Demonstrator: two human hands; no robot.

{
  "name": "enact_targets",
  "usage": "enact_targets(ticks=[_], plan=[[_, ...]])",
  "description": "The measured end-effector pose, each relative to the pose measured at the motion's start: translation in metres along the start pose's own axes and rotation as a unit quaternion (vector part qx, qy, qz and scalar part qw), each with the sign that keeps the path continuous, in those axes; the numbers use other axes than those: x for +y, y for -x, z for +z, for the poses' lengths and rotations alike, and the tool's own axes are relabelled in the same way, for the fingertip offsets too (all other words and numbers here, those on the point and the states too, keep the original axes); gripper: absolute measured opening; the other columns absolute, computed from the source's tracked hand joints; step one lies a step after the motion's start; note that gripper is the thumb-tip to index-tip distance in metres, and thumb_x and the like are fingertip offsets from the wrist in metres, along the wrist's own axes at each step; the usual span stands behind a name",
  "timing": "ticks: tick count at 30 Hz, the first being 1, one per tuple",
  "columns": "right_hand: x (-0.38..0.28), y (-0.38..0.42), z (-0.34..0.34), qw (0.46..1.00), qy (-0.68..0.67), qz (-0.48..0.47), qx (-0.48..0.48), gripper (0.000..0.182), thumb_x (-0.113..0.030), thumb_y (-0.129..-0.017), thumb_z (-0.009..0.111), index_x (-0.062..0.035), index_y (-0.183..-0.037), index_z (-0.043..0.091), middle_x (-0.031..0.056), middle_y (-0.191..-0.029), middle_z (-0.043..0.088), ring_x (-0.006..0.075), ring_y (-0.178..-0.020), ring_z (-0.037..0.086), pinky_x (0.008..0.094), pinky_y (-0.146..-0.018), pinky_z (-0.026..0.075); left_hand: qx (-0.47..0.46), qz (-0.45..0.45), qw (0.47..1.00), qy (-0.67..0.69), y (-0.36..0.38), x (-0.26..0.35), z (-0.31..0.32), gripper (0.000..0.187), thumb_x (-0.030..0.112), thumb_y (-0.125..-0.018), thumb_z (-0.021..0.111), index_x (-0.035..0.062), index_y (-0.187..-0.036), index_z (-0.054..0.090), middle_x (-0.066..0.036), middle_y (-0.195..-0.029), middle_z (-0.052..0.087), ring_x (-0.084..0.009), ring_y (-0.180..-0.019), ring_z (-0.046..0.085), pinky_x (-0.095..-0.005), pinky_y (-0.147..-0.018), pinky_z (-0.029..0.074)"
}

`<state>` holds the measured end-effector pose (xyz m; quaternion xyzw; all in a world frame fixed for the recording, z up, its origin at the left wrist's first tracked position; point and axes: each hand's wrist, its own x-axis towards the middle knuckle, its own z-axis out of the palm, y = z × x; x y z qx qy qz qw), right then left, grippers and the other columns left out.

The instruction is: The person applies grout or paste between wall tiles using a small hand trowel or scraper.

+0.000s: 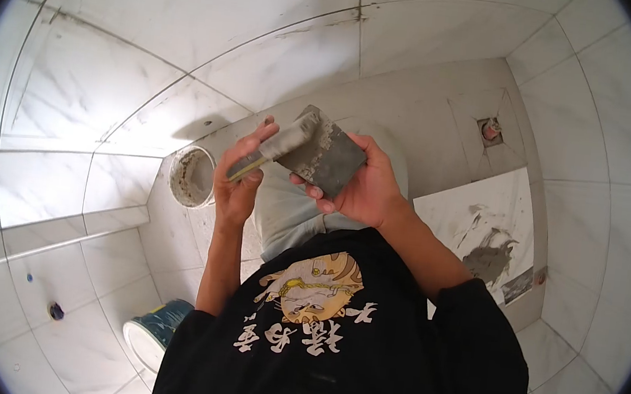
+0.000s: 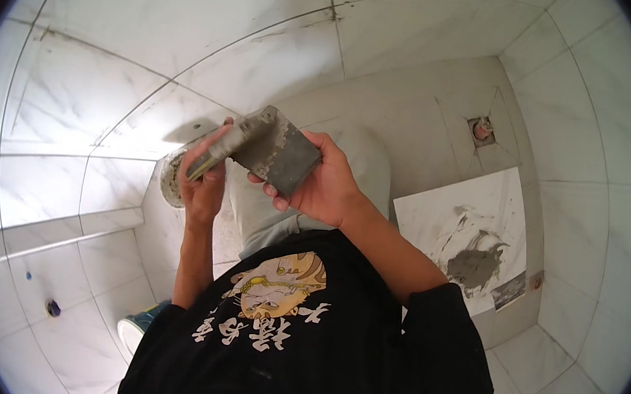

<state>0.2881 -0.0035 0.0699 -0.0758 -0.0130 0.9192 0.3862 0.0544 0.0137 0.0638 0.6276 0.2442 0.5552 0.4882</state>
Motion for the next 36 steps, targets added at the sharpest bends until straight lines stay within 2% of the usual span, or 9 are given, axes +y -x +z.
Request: enact_targets(ticks=[3, 7, 11, 14, 21, 24, 27, 32, 36], plan=[[-0.009, 0.001, 0.007, 1.0, -0.007, 0.009, -0.02, 0.065, -0.052, -0.097, 0.032, -0.0038, -0.137, 0.049, 0.032, -0.113, 0.062, 0.0289, -0.077, 0.063, 0.0392, -0.058, 0.051, -0.081, 0.059, 0.993, -0.059, -0.015, 0.01, 0.005, 0.052, 0.03, -0.097, 0.063, 0.0078, -0.14, 0.046, -0.014, -0.144, 0.049, -0.0321, -0.135, 0.045, -0.0518, -0.115, 0.032], [-0.017, 0.0, 0.026, 0.999, 0.004, -0.005, -0.043, 0.063, -0.05, -0.097, 0.03, -0.0048, -0.135, 0.05, 0.0312, -0.11, 0.064, 0.0284, -0.073, 0.064, 0.0383, -0.055, 0.051, 0.068, -0.016, 0.994, 0.086, -0.017, 0.013, 0.005, 0.045, 0.027, -0.096, 0.064, 0.0177, -0.138, 0.051, -0.022, -0.146, 0.049, -0.039, -0.141, 0.038, -0.0516, -0.115, 0.033], [-0.018, -0.002, 0.034, 0.999, 0.001, -0.02, -0.028, 0.063, -0.051, -0.097, 0.03, -0.0048, -0.135, 0.05, 0.0317, -0.108, 0.064, 0.0283, -0.07, 0.064, 0.0378, -0.053, 0.051, -0.024, 0.06, 0.998, -0.021, -0.029, 0.013, -0.001, 0.046, 0.022, -0.099, 0.06, 0.0115, -0.142, 0.045, -0.019, -0.147, 0.047, -0.037, -0.142, 0.037, -0.0561, -0.117, 0.029], [-0.017, 0.003, 0.04, 0.999, -0.015, -0.01, -0.035, 0.063, -0.051, -0.097, 0.03, -0.005, -0.135, 0.05, 0.0323, -0.105, 0.064, 0.0279, -0.068, 0.063, 0.0383, -0.051, 0.05, -0.064, 0.123, 0.982, -0.129, -0.03, 0.016, -0.004, 0.041, 0.013, -0.099, 0.058, 0.0239, -0.138, 0.051, -0.025, -0.147, 0.045, -0.0441, -0.142, 0.036, -0.057, -0.116, 0.029], [-0.031, 0.015, 0.052, 0.992, 0.024, -0.029, -0.116, 0.073, -0.057, -0.094, 0.034, 0.0001, -0.138, 0.046, 0.038, -0.111, 0.059, 0.0289, -0.064, 0.061, 0.0378, -0.042, 0.047, -0.047, 0.147, 0.949, -0.274, -0.021, 0.004, -0.033, 0.039, 0.013, -0.101, 0.056, 0.0127, -0.139, 0.049, -0.023, -0.144, 0.049, -0.0394, -0.138, 0.043, -0.0543, -0.114, 0.035], [-0.055, 0.017, 0.041, 0.987, 0.047, -0.095, -0.119, 0.073, -0.056, -0.093, 0.037, -0.0017, -0.142, 0.043, 0.0393, -0.118, 0.056, 0.0326, -0.072, 0.063, 0.0401, -0.047, 0.049, 0.243, -0.177, 0.931, 0.21, -0.004, -0.002, -0.015, 0.029, 0.018, -0.103, 0.053, 0.0018, -0.126, 0.057, -0.016, -0.127, 0.063, -0.0261, -0.12, 0.062, -0.0449, -0.103, 0.05], [-0.06, 0.013, 0.019, 0.985, 0.087, -0.142, -0.04, 0.074, -0.054, -0.092, 0.04, -0.0023, -0.145, 0.04, 0.0395, -0.125, 0.052, 0.0365, -0.08, 0.064, 0.0443, -0.057, 0.051, 0.268, -0.294, 0.852, 0.339, -0.005, 0.012, -0.01, 0.024, 0.022, -0.102, 0.054, 0.0053, -0.118, 0.061, -0.012, -0.114, 0.07, -0.0238, -0.103, 0.07, -0.0402, -0.093, 0.057], [-0.032, -0.001, 0.007, 0.988, 0.079, -0.12, 0.058, 0.074, -0.051, -0.091, 0.043, -0.0001, -0.145, 0.041, 0.0359, -0.127, 0.054, 0.0371, -0.084, 0.063, 0.0475, -0.066, 0.05, 0.348, -0.36, 0.798, 0.336, -0.004, 0.019, -0.002, 0.028, 0.027, -0.101, 0.055, 0.0051, -0.117, 0.06, -0.011, -0.107, 0.072, -0.0241, -0.092, 0.072, -0.0368, -0.083, 0.06], [-0.032, -0.001, -0.01, 0.984, 0.141, -0.102, 0.025, 0.066, -0.048, -0.094, 0.039, -0.0003, -0.139, 0.048, 0.0311, -0.123, 0.061, 0.0336, -0.083, 0.064, 0.0444, -0.064, 0.051, 0.273, -0.349, 0.858, 0.259, -0.007, 0.027, -0.008, 0.03, 0.028, -0.1, 0.054, 0.0042, -0.117, 0.06, -0.011, -0.103, 0.071, -0.0214, -0.086, 0.072, -0.0344, -0.077, 0.062]])
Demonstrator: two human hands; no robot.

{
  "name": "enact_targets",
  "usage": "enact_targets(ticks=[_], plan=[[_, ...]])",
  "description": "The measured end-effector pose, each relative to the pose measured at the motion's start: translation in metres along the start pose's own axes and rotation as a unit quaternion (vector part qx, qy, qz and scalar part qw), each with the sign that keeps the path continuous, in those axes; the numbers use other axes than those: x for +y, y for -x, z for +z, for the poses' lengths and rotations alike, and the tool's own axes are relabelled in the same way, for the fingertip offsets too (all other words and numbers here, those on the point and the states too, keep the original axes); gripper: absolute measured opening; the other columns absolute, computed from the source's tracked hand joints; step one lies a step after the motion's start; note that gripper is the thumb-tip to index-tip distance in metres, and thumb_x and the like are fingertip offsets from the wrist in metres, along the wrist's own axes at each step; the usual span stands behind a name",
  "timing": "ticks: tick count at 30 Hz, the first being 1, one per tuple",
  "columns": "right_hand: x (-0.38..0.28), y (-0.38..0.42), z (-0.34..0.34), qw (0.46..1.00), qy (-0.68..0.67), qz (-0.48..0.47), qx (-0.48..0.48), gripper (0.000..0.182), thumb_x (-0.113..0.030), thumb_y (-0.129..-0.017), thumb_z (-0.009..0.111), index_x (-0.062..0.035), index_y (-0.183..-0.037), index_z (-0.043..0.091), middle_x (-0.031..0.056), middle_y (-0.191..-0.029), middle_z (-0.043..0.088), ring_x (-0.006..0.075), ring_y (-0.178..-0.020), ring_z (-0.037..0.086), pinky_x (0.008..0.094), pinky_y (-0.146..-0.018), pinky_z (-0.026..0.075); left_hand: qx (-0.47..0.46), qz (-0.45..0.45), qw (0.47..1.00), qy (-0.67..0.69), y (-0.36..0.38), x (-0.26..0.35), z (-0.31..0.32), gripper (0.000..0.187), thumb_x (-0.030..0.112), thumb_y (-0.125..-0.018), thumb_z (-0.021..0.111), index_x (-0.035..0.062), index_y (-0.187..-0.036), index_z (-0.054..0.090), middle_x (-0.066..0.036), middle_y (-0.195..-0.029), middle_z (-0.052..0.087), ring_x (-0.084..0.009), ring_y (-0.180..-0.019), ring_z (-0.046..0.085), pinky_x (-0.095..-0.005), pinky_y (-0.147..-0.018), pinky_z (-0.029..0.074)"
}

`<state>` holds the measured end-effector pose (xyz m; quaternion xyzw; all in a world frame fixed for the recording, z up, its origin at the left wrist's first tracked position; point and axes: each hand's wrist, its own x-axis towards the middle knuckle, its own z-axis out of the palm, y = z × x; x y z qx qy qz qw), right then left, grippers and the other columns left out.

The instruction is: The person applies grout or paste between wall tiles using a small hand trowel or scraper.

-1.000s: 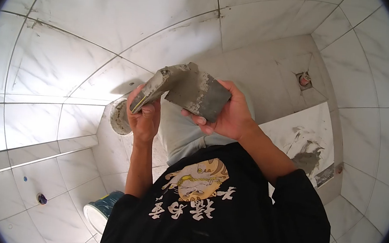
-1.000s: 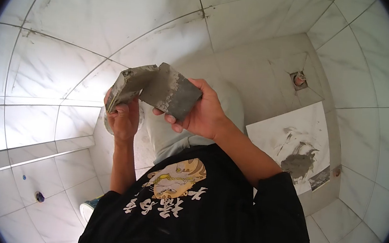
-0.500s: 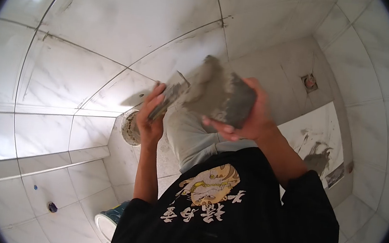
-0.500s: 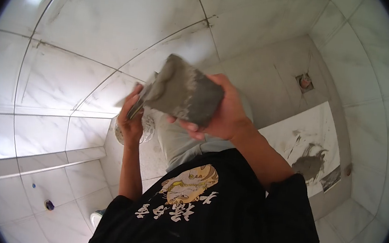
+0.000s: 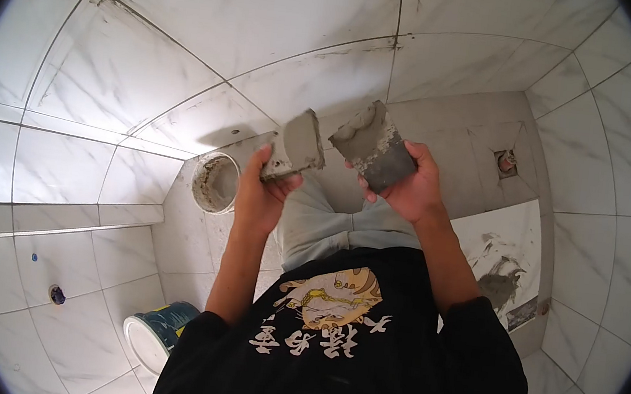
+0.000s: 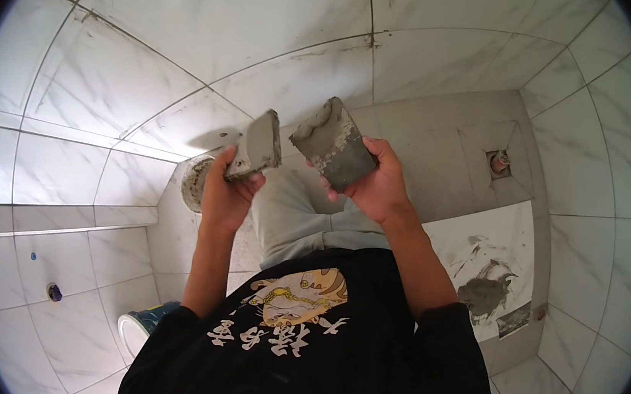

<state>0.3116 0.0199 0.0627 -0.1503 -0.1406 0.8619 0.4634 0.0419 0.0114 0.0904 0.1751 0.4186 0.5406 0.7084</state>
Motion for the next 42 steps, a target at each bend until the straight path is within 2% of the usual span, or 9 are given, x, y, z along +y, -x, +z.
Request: enact_targets(ticks=[6, 12, 23, 26, 28, 37, 38, 40, 42], plan=[[0.017, 0.01, 0.031, 0.988, -0.127, 0.082, -0.014, 0.066, -0.052, -0.095, 0.035, -0.0047, -0.139, 0.049, 0.031, -0.119, 0.061, 0.0305, -0.079, 0.062, 0.0394, -0.058, 0.048, -0.003, 0.138, 0.99, 0.032, -0.007, 0.017, 0.035, 0.039, 0.033, -0.104, 0.05, 0.0029, -0.129, 0.053, -0.009, -0.128, 0.061, -0.0209, -0.118, 0.058, -0.0447, -0.105, 0.043], [0.033, 0.003, 0.05, 0.986, -0.145, 0.072, -0.033, 0.066, -0.055, -0.095, 0.034, -0.0082, -0.14, 0.048, 0.0316, -0.116, 0.061, 0.0277, -0.074, 0.06, 0.0351, -0.05, 0.046, -0.142, 0.109, 0.982, 0.057, -0.01, -0.006, 0.055, 0.042, 0.031, -0.105, 0.05, 0.0019, -0.135, 0.049, -0.01, -0.135, 0.057, -0.0231, -0.124, 0.054, -0.0438, -0.107, 0.039], [-0.033, 0.02, 0.047, 0.995, -0.039, -0.074, -0.048, 0.062, -0.043, -0.093, 0.043, -0.0025, -0.14, 0.048, 0.0287, -0.113, 0.063, 0.029, -0.081, 0.066, 0.0399, -0.063, 0.053, -0.077, 0.107, 0.989, -0.069, -0.015, -0.013, -0.001, 0.042, 0.026, -0.104, 0.049, -0.0043, -0.133, 0.049, -0.014, -0.13, 0.06, -0.0238, -0.12, 0.059, -0.041, -0.104, 0.047], [-0.046, 0.015, 0.028, 0.926, 0.334, -0.167, -0.054, 0.065, -0.029, -0.085, 0.059, -0.0043, -0.144, 0.049, 0.0232, -0.123, 0.06, 0.0293, -0.099, 0.063, 0.0411, -0.085, 0.052, -0.057, 0.073, 0.993, -0.069, 0.0, -0.005, 0.021, 0.04, 0.025, -0.103, 0.049, -0.0047, -0.129, 0.052, -0.013, -0.122, 0.065, -0.0214, -0.108, 0.066, -0.0371, -0.092, 0.056], [-0.053, 0.013, 0.045, 0.778, 0.577, -0.225, -0.108, 0.071, -0.013, -0.074, 0.067, -0.0098, -0.144, 0.053, 0.0166, -0.133, 0.053, 0.0275, -0.114, 0.055, 0.0382, -0.101, 0.044, -0.056, 0.071, 0.993, -0.08, 0.007, -0.003, 0.029, 0.039, 0.025, -0.103, 0.048, -0.0049, -0.127, 0.054, -0.013, -0.117, 0.067, -0.0202, -0.103, 0.068, -0.035, -0.086, 0.059], [-0.059, -0.019, -0.009, 0.547, 0.797, -0.248, -0.059, 0.066, -0.014, -0.078, 0.067, -0.0143, -0.143, 0.053, 0.0158, -0.131, 0.052, 0.0298, -0.113, 0.057, 0.0397, -0.096, 0.048, -0.072, 0.061, 0.991, -0.092, 0.006, 0.006, 0.018, 0.036, 0.027, -0.103, 0.051, -0.0013, -0.126, 0.051, -0.01, -0.117, 0.066, -0.0178, -0.101, 0.068, -0.036, -0.083, 0.06], [-0.052, -0.015, -0.024, 0.549, 0.797, -0.248, -0.057, 0.066, -0.014, -0.078, 0.067, -0.0143, -0.143, 0.053, 0.0158, -0.131, 0.052, 0.0298, -0.113, 0.057, 0.0397, -0.096, 0.048, -0.084, 0.076, 0.991, -0.07, 0.007, 0.007, 0.017, 0.035, 0.024, -0.103, 0.054, -0.0006, -0.127, 0.051, -0.011, -0.118, 0.066, -0.0194, -0.105, 0.067, -0.0371, -0.088, 0.058], [-0.038, -0.007, -0.043, 0.965, 0.261, -0.029, -0.011, 0.064, -0.033, -0.089, 0.056, -0.0106, -0.147, 0.044, 0.0222, -0.125, 0.057, 0.0315, -0.099, 0.062, 0.043, -0.08, 0.055, -0.096, 0.1, 0.989, -0.049, 0.001, 0.006, 0.021, 0.034, 0.021, -0.102, 0.056, 0.0001, -0.129, 0.05, -0.011, -0.119, 0.065, -0.021, -0.108, 0.066, -0.0382, -0.094, 0.055], [-0.017, 0.008, -0.017, 0.99, 0.129, 0.051, -0.008, 0.064, -0.04, -0.092, 0.048, -0.0088, -0.147, 0.041, 0.0257, -0.122, 0.058, 0.0316, -0.091, 0.064, 0.0425, -0.073, 0.055, -0.046, 0.248, 0.967, -0.027, -0.003, -0.007, 0.022, 0.037, 0.013, -0.097, 0.063, 0.0029, -0.13, 0.051, -0.014, -0.125, 0.064, -0.0262, -0.122, 0.059, -0.0417, -0.107, 0.045]])
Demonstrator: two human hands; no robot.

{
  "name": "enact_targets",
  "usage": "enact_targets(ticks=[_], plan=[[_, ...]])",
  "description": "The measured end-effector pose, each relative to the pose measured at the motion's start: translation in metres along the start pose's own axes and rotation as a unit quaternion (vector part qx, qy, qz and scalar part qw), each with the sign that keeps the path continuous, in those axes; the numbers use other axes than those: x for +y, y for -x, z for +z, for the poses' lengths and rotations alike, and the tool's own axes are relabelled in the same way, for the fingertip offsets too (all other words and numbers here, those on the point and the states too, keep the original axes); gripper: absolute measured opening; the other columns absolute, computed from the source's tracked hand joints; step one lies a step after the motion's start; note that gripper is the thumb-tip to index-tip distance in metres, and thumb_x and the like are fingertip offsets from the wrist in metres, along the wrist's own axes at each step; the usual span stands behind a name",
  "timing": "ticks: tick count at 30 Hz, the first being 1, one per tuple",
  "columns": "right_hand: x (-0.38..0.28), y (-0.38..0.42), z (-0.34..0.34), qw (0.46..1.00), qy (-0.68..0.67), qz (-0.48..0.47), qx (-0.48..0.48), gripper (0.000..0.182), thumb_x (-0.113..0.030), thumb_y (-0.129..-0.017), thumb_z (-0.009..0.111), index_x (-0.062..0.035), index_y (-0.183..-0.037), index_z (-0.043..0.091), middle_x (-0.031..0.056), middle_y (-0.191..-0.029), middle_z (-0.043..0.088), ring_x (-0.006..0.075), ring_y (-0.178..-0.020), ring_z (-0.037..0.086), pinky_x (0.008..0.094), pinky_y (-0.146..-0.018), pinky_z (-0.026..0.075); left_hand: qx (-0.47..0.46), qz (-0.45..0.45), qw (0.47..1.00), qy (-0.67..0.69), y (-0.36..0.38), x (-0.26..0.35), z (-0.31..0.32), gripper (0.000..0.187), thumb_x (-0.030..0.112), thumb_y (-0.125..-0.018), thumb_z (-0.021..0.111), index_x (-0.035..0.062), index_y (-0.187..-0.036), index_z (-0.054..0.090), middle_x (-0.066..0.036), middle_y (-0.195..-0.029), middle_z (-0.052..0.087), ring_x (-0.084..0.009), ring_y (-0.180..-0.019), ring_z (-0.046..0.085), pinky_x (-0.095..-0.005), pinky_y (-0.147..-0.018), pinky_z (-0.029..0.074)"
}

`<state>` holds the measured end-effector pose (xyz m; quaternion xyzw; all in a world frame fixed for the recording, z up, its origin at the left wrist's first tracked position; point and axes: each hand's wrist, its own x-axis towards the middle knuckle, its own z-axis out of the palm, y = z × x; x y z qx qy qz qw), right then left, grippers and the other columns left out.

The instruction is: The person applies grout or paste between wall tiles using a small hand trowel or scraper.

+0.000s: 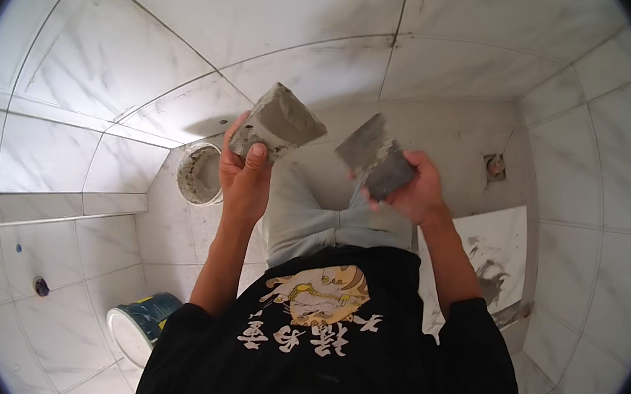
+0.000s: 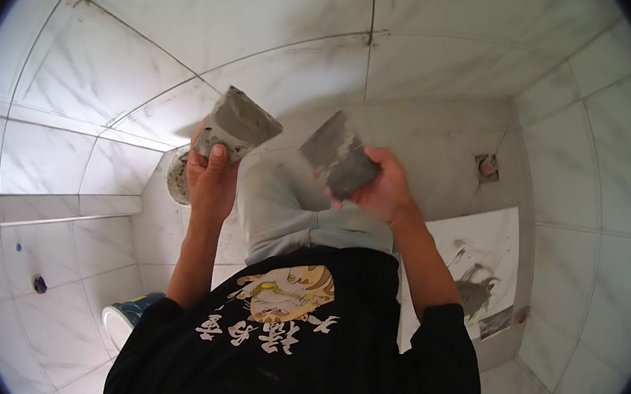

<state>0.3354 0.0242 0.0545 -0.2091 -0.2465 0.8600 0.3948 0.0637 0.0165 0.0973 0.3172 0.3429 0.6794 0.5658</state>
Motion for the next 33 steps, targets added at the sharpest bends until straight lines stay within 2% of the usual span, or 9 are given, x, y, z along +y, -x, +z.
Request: enact_targets(ticks=[4, 6, 11, 14, 17, 19, 26, 28, 33], plan=[[0.035, -0.003, 0.042, 0.953, -0.293, 0.053, -0.051, 0.064, -0.05, -0.095, 0.036, -0.0065, -0.141, 0.045, 0.0331, -0.118, 0.06, 0.0308, -0.078, 0.064, 0.0412, -0.062, 0.053, -0.128, 0.084, 0.983, -0.097, -0.007, -0.033, -0.026, 0.032, 0.009, -0.093, 0.068, 0.0083, -0.123, 0.059, -0.015, -0.128, 0.064, -0.0327, -0.132, 0.051, -0.0468, -0.115, 0.035], [0.039, -0.003, 0.044, 0.943, -0.329, 0.026, -0.055, 0.064, -0.05, -0.095, 0.035, -0.0061, -0.14, 0.046, 0.0329, -0.117, 0.06, 0.0308, -0.077, 0.063, 0.0406, -0.061, 0.052, -0.292, 0.206, 0.918, -0.173, -0.017, -0.045, -0.036, 0.026, 0.007, -0.096, 0.062, 0.0143, -0.121, 0.061, -0.011, -0.131, 0.062, -0.0363, -0.137, 0.046, -0.0521, -0.117, 0.032], [0.04, -0.002, 0.019, 0.935, -0.341, 0.012, -0.097, 0.067, -0.053, -0.094, 0.032, -0.0056, -0.138, 0.049, 0.0325, -0.116, 0.061, 0.0312, -0.077, 0.063, 0.0407, -0.058, 0.05, -0.333, 0.237, 0.872, -0.27, -0.032, -0.046, -0.05, 0.024, 0.003, -0.096, 0.061, 0.0173, -0.115, 0.064, -0.01, -0.129, 0.065, -0.04, -0.138, 0.043, -0.0538, -0.117, 0.031], [0.053, -0.014, -0.027, 0.936, -0.345, 0.004, -0.063, 0.072, -0.056, -0.091, 0.039, -0.006, -0.142, 0.046, 0.0348, -0.122, 0.057, 0.034, -0.076, 0.062, 0.0436, -0.056, 0.05, -0.256, 0.155, 0.9, -0.316, -0.043, -0.071, -0.081, 0.014, 0.002, -0.091, 0.066, 0.0102, -0.102, 0.068, -0.012, -0.124, 0.068, -0.0405, -0.138, 0.043, -0.0535, -0.116, 0.031], [0.058, -0.029, -0.073, 0.947, -0.315, -0.057, 0.007, 0.073, -0.056, -0.091, 0.037, -0.0051, -0.142, 0.045, 0.0338, -0.124, 0.056, 0.0355, -0.084, 0.063, 0.047, -0.062, 0.051, -0.134, -0.04, 0.912, -0.385, -0.045, -0.106, -0.133, 0.024, 0.0, -0.093, 0.064, 0.0046, -0.117, 0.063, -0.012, -0.124, 0.065, -0.0343, -0.13, 0.052, -0.0499, -0.111, 0.041], [0.05, -0.043, -0.102, 0.95, -0.29, -0.117, 0.009, 0.07, -0.052, -0.093, 0.04, -0.0046, -0.144, 0.044, 0.0327, -0.126, 0.056, 0.0364, -0.092, 0.063, 0.0495, -0.075, 0.052, 0.025, -0.18, 0.958, -0.222, -0.039, -0.133, -0.17, 0.037, 0.002, -0.095, 0.061, -0.0002, -0.131, 0.053, -0.012, -0.123, 0.061, -0.0249, -0.118, 0.058, -0.0411, -0.099, 0.053], [0.06, -0.15, -0.217, 0.912, -0.292, -0.193, 0.215, 0.051, -0.038, -0.092, 0.051, -0.0021, -0.13, 0.051, 0.0222, -0.119, 0.059, 0.0341, -0.097, 0.059, 0.0496, -0.083, 0.05, 0.073, -0.172, 0.927, -0.326, -0.023, -0.179, -0.199, 0.04, 0.007, -0.096, 0.062, -0.001, -0.134, 0.05, -0.009, -0.119, 0.061, -0.017, -0.098, 0.062, -0.031, -0.086, 0.056], [0.071, -0.185, -0.235, 0.818, -0.365, -0.274, 0.35, 0.042, -0.032, -0.091, 0.052, -0.0036, -0.121, 0.05, 0.0149, -0.115, 0.056, 0.0318, -0.097, 0.056, 0.048, -0.083, 0.049, 0.056, -0.168, 0.917, -0.358, -0.022, -0.176, -0.204, 0.04, 0.007, -0.097, 0.063, -0.0012, -0.134, 0.05, -0.009, -0.116, 0.062, -0.0162, -0.097, 0.062, -0.0296, -0.086, 0.055], [0.088, -0.243, -0.286, 0.762, -0.336, -0.285, 0.475, 0.038, -0.031, -0.09, 0.052, -0.007, -0.12, 0.049, 0.0109, -0.114, 0.054, 0.0283, -0.092, 0.056, 0.0462, -0.078, 0.049, 0.064, -0.178, 0.9, -0.392, -0.026, -0.179, -0.202, 0.037, 0.008, -0.098, 0.061, -0.003, -0.132, 0.05, -0.01, -0.119, 0.059, -0.0161, -0.101, 0.06, -0.0307, -0.085, 0.054]])
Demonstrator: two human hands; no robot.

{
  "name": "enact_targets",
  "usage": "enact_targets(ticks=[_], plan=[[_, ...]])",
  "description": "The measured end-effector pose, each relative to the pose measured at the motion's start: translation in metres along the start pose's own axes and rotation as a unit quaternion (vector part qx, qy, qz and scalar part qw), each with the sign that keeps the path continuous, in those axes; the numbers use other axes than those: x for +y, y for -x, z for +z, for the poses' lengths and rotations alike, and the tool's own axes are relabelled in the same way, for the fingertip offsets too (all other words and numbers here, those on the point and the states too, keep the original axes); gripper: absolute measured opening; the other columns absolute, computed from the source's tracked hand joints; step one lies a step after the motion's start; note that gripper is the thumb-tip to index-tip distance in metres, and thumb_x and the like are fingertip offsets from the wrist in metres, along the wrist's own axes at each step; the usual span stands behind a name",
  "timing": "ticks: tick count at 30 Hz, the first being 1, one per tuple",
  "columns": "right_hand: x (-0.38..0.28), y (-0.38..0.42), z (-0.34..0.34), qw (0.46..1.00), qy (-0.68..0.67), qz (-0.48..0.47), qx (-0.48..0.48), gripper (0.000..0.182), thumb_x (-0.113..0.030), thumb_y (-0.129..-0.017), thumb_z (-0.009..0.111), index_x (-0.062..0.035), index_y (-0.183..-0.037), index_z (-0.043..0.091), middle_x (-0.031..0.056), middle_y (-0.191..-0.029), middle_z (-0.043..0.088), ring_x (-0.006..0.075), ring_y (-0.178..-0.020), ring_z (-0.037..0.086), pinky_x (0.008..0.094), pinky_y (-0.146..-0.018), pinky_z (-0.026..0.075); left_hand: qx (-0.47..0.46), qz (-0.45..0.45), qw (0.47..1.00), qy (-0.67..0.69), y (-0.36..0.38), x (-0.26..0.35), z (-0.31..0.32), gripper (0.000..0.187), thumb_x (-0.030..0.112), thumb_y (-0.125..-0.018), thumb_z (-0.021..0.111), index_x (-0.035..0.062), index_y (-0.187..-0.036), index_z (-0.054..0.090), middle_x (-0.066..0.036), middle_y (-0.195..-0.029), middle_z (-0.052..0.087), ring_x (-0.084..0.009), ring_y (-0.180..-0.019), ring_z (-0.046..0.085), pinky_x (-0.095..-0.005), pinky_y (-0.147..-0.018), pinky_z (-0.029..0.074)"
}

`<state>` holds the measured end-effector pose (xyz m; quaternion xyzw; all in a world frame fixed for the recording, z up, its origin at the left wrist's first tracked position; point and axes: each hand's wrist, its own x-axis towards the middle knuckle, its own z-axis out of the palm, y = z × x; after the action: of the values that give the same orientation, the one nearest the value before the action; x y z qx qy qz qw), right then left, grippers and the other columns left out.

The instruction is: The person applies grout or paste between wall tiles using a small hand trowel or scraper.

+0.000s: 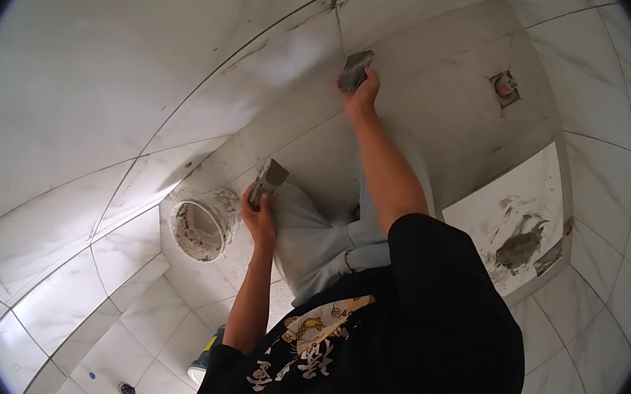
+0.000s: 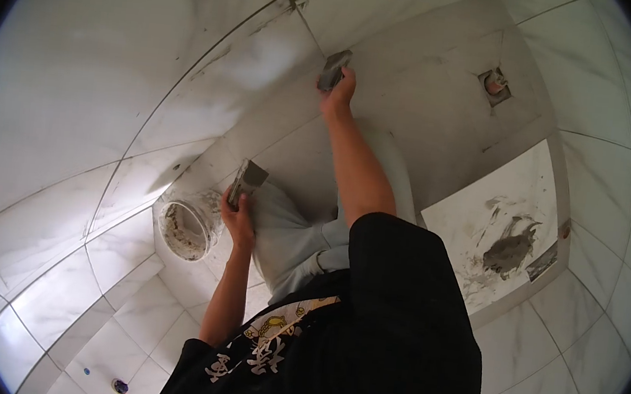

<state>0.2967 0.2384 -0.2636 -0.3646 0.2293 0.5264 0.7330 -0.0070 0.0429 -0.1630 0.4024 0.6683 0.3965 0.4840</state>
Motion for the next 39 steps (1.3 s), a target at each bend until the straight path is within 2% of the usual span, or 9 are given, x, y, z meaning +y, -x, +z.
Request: enact_targets(ticks=[8, 13, 16, 20, 25, 28, 33, 36, 39], plan=[[0.035, -0.036, -0.007, 0.99, 0.13, -0.045, 0.032, 0.034, -0.027, -0.09, 0.053, -0.005, -0.116, 0.054, 0.0097, -0.099, 0.056, 0.0263, -0.084, 0.057, 0.0473, -0.076, 0.052, 0.011, 0.018, 0.999, 0.024, -0.005, -0.002, 0.005, 0.036, 0.009, -0.098, 0.061, -0.0023, -0.131, 0.051, -0.011, -0.118, 0.06, -0.017, -0.099, 0.062, -0.0303, -0.088, 0.053], [0.075, -0.041, -0.019, 0.946, 0.256, -0.195, -0.047, 0.036, -0.027, -0.09, 0.053, -0.0055, -0.118, 0.058, 0.0067, -0.092, 0.057, 0.0209, -0.077, 0.059, 0.0403, -0.069, 0.054, 0.004, 0.017, 1.0, 0.02, -0.006, -0.008, 0.003, 0.037, 0.01, -0.098, 0.061, -0.0017, -0.132, 0.05, -0.01, -0.118, 0.06, -0.017, -0.1, 0.061, -0.0309, -0.086, 0.055], [0.07, -0.005, -0.027, 0.974, 0.21, -0.065, -0.049, 0.034, -0.028, -0.091, 0.053, -0.0084, -0.118, 0.059, 0.0054, -0.09, 0.057, 0.0199, -0.076, 0.059, 0.0379, -0.067, 0.054, -0.004, 0.016, 1.0, 0.007, -0.005, -0.006, 0.004, 0.038, 0.01, -0.098, 0.061, -0.0012, -0.133, 0.049, -0.01, -0.118, 0.06, -0.0171, -0.101, 0.061, -0.0315, -0.085, 0.055], [0.051, 0.007, -0.019, 0.991, 0.105, -0.067, -0.048, 0.034, -0.029, -0.093, 0.051, -0.0076, -0.118, 0.058, 0.0055, -0.091, 0.057, 0.0195, -0.076, 0.058, 0.0394, -0.065, 0.054, 0.017, 0.016, 1.0, 0.021, -0.006, -0.008, 0.006, 0.038, 0.011, -0.099, 0.061, -0.0002, -0.133, 0.049, -0.009, -0.119, 0.06, -0.0169, -0.101, 0.061, -0.0317, -0.084, 0.055], [0.053, 0.007, 0.017, 0.956, 0.224, -0.171, -0.08, 0.034, -0.029, -0.096, 0.053, -0.0035, -0.119, 0.057, 0.0054, -0.092, 0.056, 0.0162, -0.079, 0.057, 0.0411, -0.07, 0.056, 0.006, 0.022, 1.0, 0.01, -0.008, -0.015, 0.002, 0.038, 0.011, -0.099, 0.06, 0.0009, -0.133, 0.049, -0.009, -0.12, 0.059, -0.0168, -0.103, 0.061, -0.0315, -0.084, 0.056], [0.065, 0.028, -0.008, 0.93, 0.325, -0.119, -0.123, 0.037, -0.028, -0.096, 0.054, -0.0037, -0.124, 0.055, 0.0047, -0.093, 0.056, 0.0145, -0.082, 0.057, 0.0394, -0.073, 0.057, -0.003, 0.017, 1.0, 0.019, -0.008, -0.011, 0.005, 0.038, 0.011, -0.099, 0.061, 0.0011, -0.133, 0.049, -0.009, -0.12, 0.06, -0.0166, -0.102, 0.061, -0.0314, -0.083, 0.056], [0.04, 0.037, 0.018, 0.97, 0.178, -0.151, -0.065, 0.05, -0.029, -0.095, 0.061, -0.0014, -0.135, 0.049, 0.0046, -0.098, 0.059, 0.0132, -0.087, 0.059, 0.0363, -0.074, 0.058, 0.013, 0.025, 0.999, 0.026, -0.006, -0.014, 0.002, 0.037, 0.011, -0.099, 0.061, 0.001, -0.133, 0.049, -0.009, -0.118, 0.061, -0.0165, -0.101, 0.061, -0.0313, -0.082, 0.056], [0.046, 0.035, 0.034, 0.95, 0.239, -0.198, -0.045, 0.053, -0.028, -0.092, 0.066, -0.0027, -0.134, 0.047, 0.0064, -0.101, 0.061, 0.0129, -0.09, 0.06, 0.0367, -0.075, 0.058, 0.007, 0.028, 0.999, 0.02, -0.008, -0.015, 0.004, 0.037, 0.01, -0.099, 0.06, 0.0012, -0.132, 0.049, -0.009, -0.117, 0.061, -0.0165, -0.101, 0.061, -0.0313, -0.082, 0.056], [0.048, 0.056, 0.015, 0.923, 0.333, -0.139, -0.136, 0.058, -0.026, -0.091, 0.068, -0.0031, -0.136, 0.04, 0.0092, -0.105, 0.062, 0.0158, -0.091, 0.062, 0.0375, -0.075, 0.058, 0.006, 0.021, 0.999, 0.029, -0.008, -0.012, 0.006, 0.037, 0.01, -0.098, 0.061, 0.0012, -0.133, 0.049, -0.009, -0.117, 0.061, -0.0164, -0.101, 0.061, -0.0312, -0.081, 0.057]])
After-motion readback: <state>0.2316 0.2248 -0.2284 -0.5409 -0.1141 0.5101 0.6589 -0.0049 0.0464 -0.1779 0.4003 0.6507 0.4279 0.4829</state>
